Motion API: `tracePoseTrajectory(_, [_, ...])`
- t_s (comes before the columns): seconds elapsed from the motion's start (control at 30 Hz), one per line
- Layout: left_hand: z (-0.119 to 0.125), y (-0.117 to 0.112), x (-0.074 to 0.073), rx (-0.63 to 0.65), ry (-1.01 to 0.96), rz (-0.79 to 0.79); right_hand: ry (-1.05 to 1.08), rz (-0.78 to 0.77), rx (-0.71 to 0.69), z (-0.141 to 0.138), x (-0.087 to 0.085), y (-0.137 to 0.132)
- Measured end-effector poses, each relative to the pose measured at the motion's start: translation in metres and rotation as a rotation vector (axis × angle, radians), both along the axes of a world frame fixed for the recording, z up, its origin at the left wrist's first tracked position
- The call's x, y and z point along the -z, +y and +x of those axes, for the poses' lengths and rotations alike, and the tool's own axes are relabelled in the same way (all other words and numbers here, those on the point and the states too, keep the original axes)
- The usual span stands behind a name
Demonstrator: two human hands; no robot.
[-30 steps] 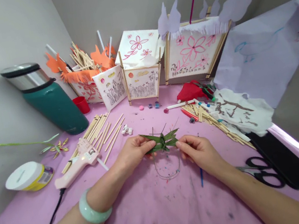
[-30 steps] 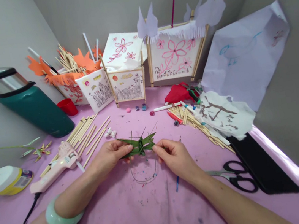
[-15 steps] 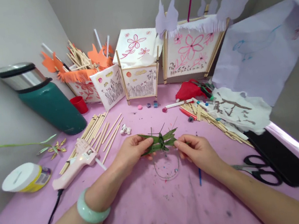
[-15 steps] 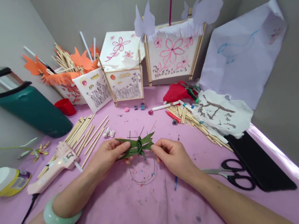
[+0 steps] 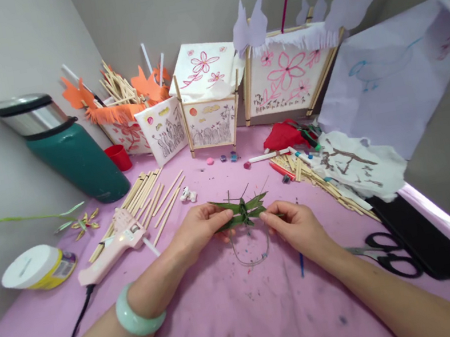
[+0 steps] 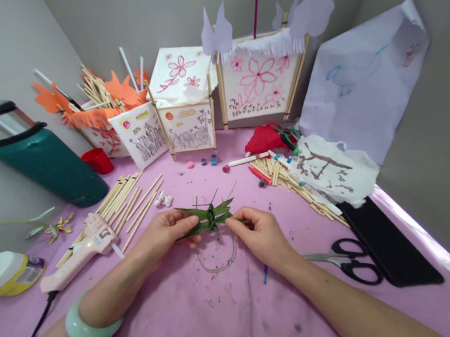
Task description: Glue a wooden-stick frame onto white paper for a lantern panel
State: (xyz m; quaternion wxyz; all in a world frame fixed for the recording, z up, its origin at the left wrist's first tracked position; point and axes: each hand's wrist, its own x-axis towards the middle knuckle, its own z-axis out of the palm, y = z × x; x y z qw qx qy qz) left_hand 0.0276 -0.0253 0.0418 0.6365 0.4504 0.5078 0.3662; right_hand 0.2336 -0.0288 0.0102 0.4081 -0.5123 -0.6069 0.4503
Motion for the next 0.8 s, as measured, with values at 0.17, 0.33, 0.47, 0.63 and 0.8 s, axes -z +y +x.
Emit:
tracePoseTrajectory(0.17, [0.0,0.001,0.002,0.025,-0.001,-0.007,-0.03,0.026,-0.003,0.001,0.001,0.001])
tracePoseTrajectory(0.33, [0.001,0.002,0.004,0.006,0.096,0.035,-0.229,0.169,0.031,0.001,0.001,-0.003])
tracePoseTrajectory(0.47, [-0.002,0.004,0.005,-0.084,0.231,0.153,-0.46,0.31,0.075,0.003,0.001,-0.002])
tracePoseTrajectory(0.63, [-0.009,0.005,0.003,-0.166,0.387,0.239,-0.562,0.477,0.154,0.008,0.004,0.002])
tracePoseTrajectory(0.8, [-0.011,0.004,0.002,-0.153,0.527,0.238,-0.603,0.48,0.145,0.009,0.002,0.002])
